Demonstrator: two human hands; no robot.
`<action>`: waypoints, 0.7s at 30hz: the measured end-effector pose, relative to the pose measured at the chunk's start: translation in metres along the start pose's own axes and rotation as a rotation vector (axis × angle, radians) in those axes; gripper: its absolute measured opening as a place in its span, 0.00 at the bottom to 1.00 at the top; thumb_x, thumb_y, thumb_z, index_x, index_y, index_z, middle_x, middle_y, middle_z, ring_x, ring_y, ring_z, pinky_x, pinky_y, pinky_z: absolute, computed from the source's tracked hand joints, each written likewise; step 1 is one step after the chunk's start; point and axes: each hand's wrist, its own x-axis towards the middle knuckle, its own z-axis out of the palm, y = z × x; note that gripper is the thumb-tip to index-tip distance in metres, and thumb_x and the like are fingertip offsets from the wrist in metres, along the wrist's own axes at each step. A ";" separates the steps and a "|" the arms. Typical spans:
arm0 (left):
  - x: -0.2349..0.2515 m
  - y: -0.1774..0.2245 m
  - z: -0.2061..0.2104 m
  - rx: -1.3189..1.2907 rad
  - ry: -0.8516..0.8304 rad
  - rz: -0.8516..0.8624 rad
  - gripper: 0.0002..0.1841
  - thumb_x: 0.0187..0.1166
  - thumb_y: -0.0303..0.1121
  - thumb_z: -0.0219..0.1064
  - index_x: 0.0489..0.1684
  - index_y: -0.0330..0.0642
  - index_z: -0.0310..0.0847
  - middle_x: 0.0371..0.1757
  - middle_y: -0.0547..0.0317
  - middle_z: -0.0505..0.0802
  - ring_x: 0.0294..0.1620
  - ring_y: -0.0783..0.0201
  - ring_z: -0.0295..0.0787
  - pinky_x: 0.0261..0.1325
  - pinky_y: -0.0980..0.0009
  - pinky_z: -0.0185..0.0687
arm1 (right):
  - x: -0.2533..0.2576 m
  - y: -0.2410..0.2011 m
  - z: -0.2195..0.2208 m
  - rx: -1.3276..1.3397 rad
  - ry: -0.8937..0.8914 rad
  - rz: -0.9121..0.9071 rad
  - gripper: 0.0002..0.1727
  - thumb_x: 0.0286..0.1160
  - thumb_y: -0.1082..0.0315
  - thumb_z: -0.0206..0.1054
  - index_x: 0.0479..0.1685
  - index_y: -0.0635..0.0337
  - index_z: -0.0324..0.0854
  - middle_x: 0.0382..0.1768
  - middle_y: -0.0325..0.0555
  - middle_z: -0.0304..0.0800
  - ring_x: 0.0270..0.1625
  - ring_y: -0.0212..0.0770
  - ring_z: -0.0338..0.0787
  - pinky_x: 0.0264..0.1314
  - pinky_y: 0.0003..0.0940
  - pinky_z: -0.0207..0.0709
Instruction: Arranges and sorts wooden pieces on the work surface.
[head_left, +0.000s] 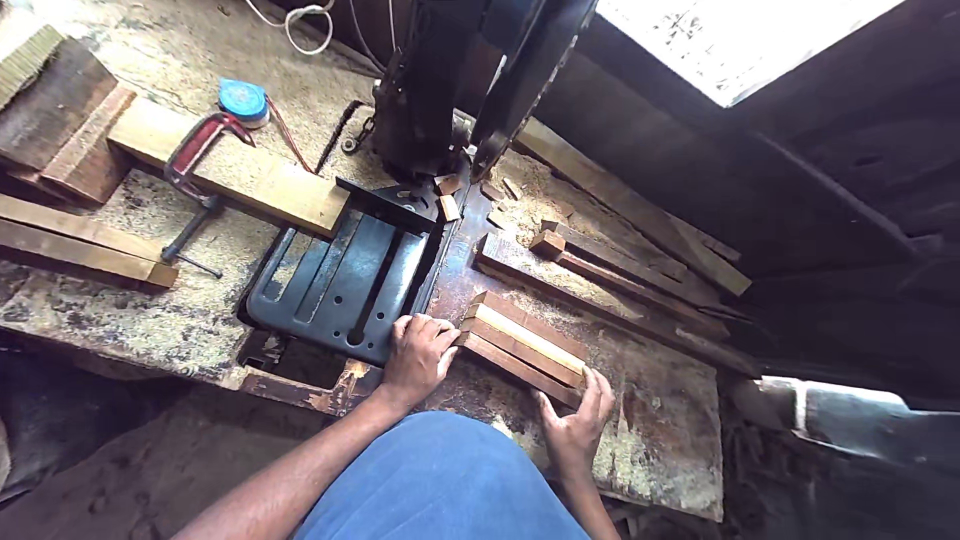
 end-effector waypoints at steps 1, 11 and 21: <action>-0.001 0.000 0.000 0.001 -0.003 -0.001 0.15 0.80 0.47 0.66 0.58 0.62 0.93 0.62 0.69 0.92 0.68 0.59 0.82 0.78 0.47 0.63 | -0.001 -0.001 -0.002 0.017 -0.005 0.058 0.56 0.48 0.48 0.86 0.82 0.68 0.68 0.81 0.69 0.68 0.84 0.66 0.68 0.85 0.57 0.65; 0.000 -0.001 0.003 -0.006 -0.006 0.012 0.15 0.81 0.48 0.65 0.60 0.63 0.92 0.62 0.70 0.92 0.68 0.60 0.82 0.79 0.48 0.62 | -0.009 0.013 -0.003 0.217 -0.112 0.273 0.41 0.59 0.62 0.85 0.75 0.69 0.76 0.65 0.61 0.88 0.67 0.46 0.90 0.74 0.46 0.81; 0.001 -0.003 0.002 -0.008 -0.013 0.016 0.15 0.82 0.48 0.65 0.59 0.64 0.92 0.62 0.72 0.92 0.68 0.61 0.83 0.79 0.48 0.64 | -0.005 0.018 -0.001 0.201 -0.124 0.237 0.41 0.60 0.63 0.84 0.76 0.71 0.75 0.67 0.63 0.86 0.70 0.50 0.87 0.77 0.47 0.79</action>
